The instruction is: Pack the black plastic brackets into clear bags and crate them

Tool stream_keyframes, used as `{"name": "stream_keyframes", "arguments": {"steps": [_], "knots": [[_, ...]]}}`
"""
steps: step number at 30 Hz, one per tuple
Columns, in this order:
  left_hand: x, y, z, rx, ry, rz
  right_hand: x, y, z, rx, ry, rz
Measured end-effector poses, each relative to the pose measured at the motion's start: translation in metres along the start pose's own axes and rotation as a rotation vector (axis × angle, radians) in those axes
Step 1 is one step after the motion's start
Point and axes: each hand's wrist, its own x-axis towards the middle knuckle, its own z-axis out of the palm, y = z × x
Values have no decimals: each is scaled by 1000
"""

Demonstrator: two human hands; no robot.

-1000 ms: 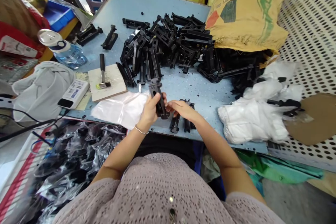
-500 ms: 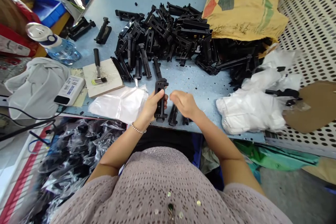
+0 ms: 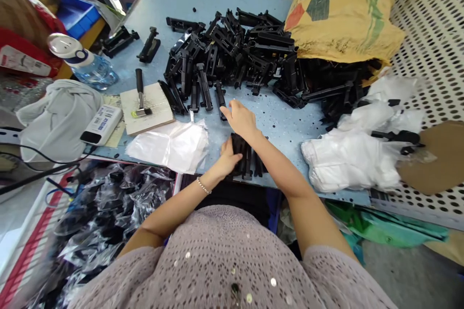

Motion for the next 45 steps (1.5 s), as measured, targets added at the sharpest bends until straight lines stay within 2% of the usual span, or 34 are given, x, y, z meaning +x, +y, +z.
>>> {"name": "stream_keyframes", "arguments": {"steps": [3, 5, 7, 10, 12, 15, 18, 21, 24, 26, 28, 30, 31, 33, 34, 36, 39, 40, 42, 45], "knots": [[-2, 1, 3, 75, 25, -117, 38, -8, 8, -95, -145, 111], [4, 12, -10, -25, 80, -103, 35, -12, 8, -95, -154, 116], [13, 28, -28, -206, 152, -52, 8, -16, 3, -84, -122, 41], [23, 53, -52, -401, 191, 71, -48, -20, -7, -25, -124, -176], [20, 65, -59, -406, 166, 106, -74, -16, -13, 64, -98, -280], [4, 75, -57, -354, 30, 69, -81, -2, -20, 179, 96, -239], [-14, 76, -48, -307, -81, 65, -68, 12, -23, 210, 215, -260], [-22, 74, -45, -274, -93, 81, -59, 15, -20, 326, 147, -319], [-24, 70, -48, -218, -126, 76, -61, 13, -16, 557, 30, -293], [-26, 66, -53, -141, -158, 140, -64, 11, -20, 668, 11, -290], [-27, 61, -56, -21, -91, 291, -67, 11, -32, 702, 77, -329], [-28, 55, -58, 124, 74, 424, -72, 8, -51, 707, 213, -384], [-28, 53, -58, 176, 129, 442, -76, 5, -61, 711, 283, -406], [-23, 54, -58, 178, 111, 377, -88, -6, -78, 738, 353, -446], [-19, 57, -59, 122, 58, 317, -95, -12, -82, 752, 339, -467], [-8, 71, -61, -71, -33, 188, -110, -27, -78, 746, 221, -501], [9, 104, -70, -378, -84, 100, -127, -40, -48, 749, 5, -423], [12, 114, -74, -430, -96, 129, -128, -41, -35, 797, -62, -340], [13, 130, -79, -396, -128, 284, -124, -38, -9, 1001, -202, -87], [1, 133, -77, -68, -210, 591, -109, -26, 18, 1368, -529, 274]]}}
